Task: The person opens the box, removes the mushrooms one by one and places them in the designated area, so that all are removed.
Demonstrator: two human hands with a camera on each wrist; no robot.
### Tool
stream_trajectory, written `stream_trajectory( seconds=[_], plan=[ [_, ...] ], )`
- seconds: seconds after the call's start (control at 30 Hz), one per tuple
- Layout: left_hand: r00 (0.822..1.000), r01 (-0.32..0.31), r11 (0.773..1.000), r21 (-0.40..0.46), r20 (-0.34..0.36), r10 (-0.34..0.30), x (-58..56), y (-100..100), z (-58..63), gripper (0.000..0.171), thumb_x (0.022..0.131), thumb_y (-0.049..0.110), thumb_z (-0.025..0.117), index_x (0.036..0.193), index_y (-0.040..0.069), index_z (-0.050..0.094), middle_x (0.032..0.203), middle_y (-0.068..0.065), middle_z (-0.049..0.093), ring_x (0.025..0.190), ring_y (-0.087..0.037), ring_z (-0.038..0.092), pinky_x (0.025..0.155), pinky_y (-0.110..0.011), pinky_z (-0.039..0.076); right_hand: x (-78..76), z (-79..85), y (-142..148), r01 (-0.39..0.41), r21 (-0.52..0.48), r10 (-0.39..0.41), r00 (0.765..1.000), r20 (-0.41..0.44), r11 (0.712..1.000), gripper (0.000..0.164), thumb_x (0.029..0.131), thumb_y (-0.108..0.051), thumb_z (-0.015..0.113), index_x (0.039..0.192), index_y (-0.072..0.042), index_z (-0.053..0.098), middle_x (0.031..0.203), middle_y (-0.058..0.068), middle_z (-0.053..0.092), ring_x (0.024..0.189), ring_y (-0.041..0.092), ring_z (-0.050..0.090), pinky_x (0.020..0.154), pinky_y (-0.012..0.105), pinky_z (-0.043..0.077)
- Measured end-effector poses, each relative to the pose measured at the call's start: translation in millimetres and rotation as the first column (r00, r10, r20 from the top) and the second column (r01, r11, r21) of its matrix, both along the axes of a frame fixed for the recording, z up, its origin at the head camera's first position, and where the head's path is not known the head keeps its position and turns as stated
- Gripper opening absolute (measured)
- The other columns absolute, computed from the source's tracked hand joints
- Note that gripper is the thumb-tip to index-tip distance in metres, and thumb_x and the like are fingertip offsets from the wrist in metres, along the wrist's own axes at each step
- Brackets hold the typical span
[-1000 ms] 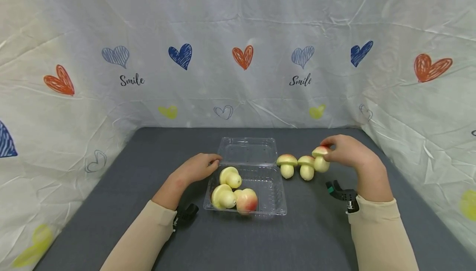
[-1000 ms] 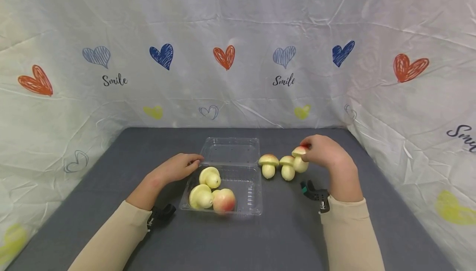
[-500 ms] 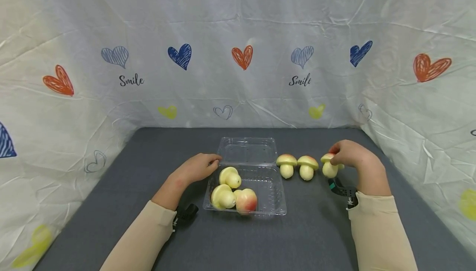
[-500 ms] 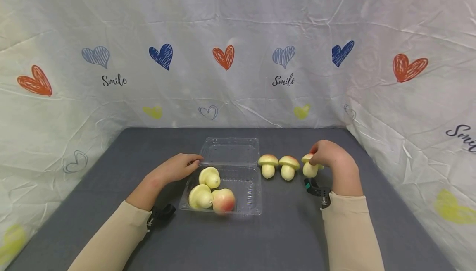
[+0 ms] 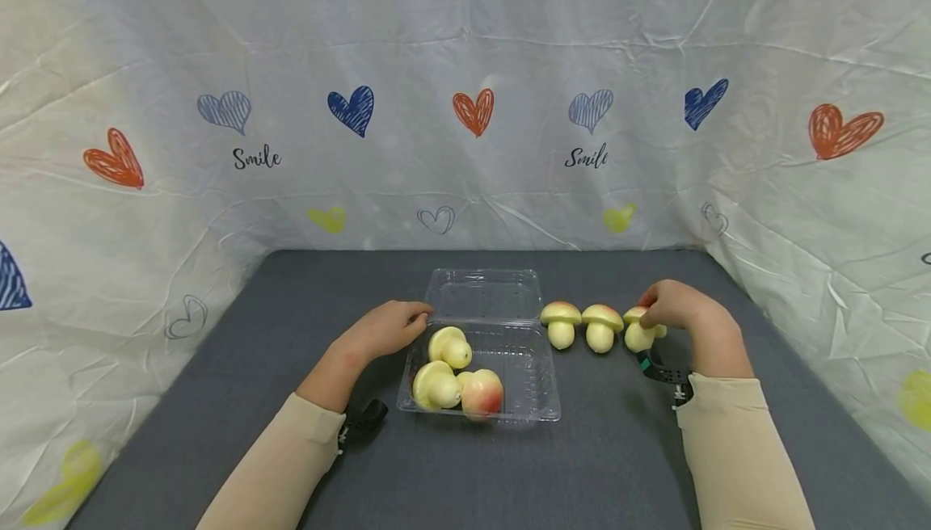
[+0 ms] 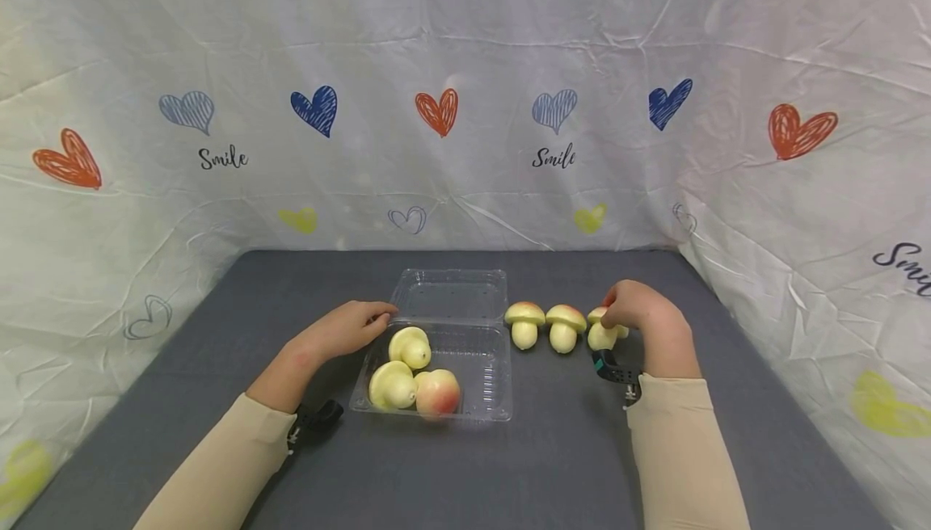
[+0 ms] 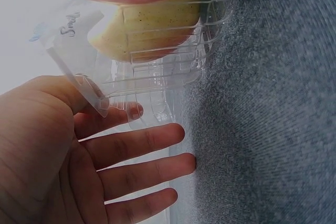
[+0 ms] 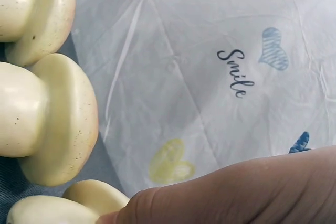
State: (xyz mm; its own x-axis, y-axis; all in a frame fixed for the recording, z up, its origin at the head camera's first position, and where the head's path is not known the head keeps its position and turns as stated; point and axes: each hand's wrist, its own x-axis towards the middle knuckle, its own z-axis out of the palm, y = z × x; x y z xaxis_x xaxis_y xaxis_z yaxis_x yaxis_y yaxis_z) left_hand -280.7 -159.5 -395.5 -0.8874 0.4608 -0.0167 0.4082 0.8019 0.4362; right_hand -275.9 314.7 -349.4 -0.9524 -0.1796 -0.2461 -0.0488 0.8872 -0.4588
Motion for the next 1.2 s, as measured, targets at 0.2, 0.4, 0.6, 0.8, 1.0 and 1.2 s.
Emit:
stream_trajectory(
  seconds=[0.2, 0.4, 0.6, 0.8, 1.0, 1.2],
  plan=[
    [1.0, -0.001, 1.0, -0.003, 0.004, 0.001, -0.6, 1, 0.4, 0.041, 0.111, 0.023, 0.045, 0.144, 0.005, 0.06, 0.137, -0.013, 0.063, 0.069, -0.016, 0.052, 0.076, -0.042, 0.044, -1.1, -2.1, -2, -0.013, -0.015, 0.013, 1.0, 0.005, 1.0, 0.047, 0.084, -0.009, 0.073, 0.124, 0.014, 0.062, 0.113, 0.024, 0.064, 0.099, 0.036, 0.06, 0.084, 0.052, 0.052],
    [1.0, 0.003, 1.0, -0.013, 0.0, -0.003, -1.3, 0, -0.4, 0.041, 0.111, 0.023, 0.044, 0.144, 0.005, 0.06, 0.137, -0.013, 0.063, 0.072, -0.016, 0.053, 0.076, -0.042, 0.044, -1.4, -2.0, -5, -0.024, -0.037, 0.025, 0.999, 0.025, 0.999, 0.049, 0.083, -0.006, 0.072, 0.126, 0.014, 0.058, 0.114, 0.025, 0.061, 0.096, 0.035, 0.057, 0.08, 0.048, 0.051],
    [1.0, -0.003, 1.0, -0.012, 0.001, 0.003, -0.5, 0, -1.9, 0.041, 0.111, 0.023, 0.045, 0.145, 0.006, 0.059, 0.139, -0.012, 0.063, 0.079, -0.014, 0.056, 0.077, -0.042, 0.044, 0.2, 0.0, -6, -0.012, -0.029, 0.013, 0.999, 0.047, 1.0, 0.059, 0.086, -0.01, 0.076, 0.133, 0.016, 0.053, 0.125, 0.033, 0.057, 0.106, 0.042, 0.06, 0.084, 0.052, 0.053],
    [1.0, -0.007, 1.0, -0.022, 0.003, 0.007, -0.5, 1, -1.7, 0.041, 0.111, 0.023, 0.045, 0.145, 0.006, 0.059, 0.138, -0.012, 0.063, 0.074, -0.016, 0.054, 0.077, -0.042, 0.044, 6.3, 10.4, -10, -0.006, 0.007, 0.006, 1.0, 0.012, 1.0, 0.062, 0.091, -0.018, 0.075, 0.138, 0.014, 0.051, 0.132, 0.035, 0.055, 0.111, 0.046, 0.06, 0.086, 0.054, 0.054],
    [1.0, -0.008, 1.0, -0.019, 0.006, 0.008, -0.8, 1, -1.4, 0.041, 0.111, 0.023, 0.044, 0.145, 0.006, 0.059, 0.139, -0.012, 0.063, 0.07, -0.016, 0.051, 0.077, -0.042, 0.044, 13.9, 23.7, -17, -0.032, -0.007, 0.031, 0.999, -0.034, 0.999, 0.067, 0.094, -0.027, 0.075, 0.142, 0.012, 0.049, 0.14, 0.036, 0.05, 0.122, 0.05, 0.053, 0.091, 0.058, 0.051],
    [1.0, -0.007, 1.0, -0.016, 0.012, 0.007, 0.2, 1, -1.4, 0.041, 0.111, 0.023, 0.044, 0.146, 0.006, 0.058, 0.137, -0.012, 0.064, 0.063, -0.017, 0.046, 0.076, -0.042, 0.044, 22.6, 35.3, -28, -0.078, -0.023, 0.075, 0.992, -0.103, 0.997, 0.069, 0.094, -0.035, 0.074, 0.143, 0.007, 0.052, 0.14, 0.031, 0.053, 0.125, 0.049, 0.051, 0.093, 0.059, 0.05]
  ],
)
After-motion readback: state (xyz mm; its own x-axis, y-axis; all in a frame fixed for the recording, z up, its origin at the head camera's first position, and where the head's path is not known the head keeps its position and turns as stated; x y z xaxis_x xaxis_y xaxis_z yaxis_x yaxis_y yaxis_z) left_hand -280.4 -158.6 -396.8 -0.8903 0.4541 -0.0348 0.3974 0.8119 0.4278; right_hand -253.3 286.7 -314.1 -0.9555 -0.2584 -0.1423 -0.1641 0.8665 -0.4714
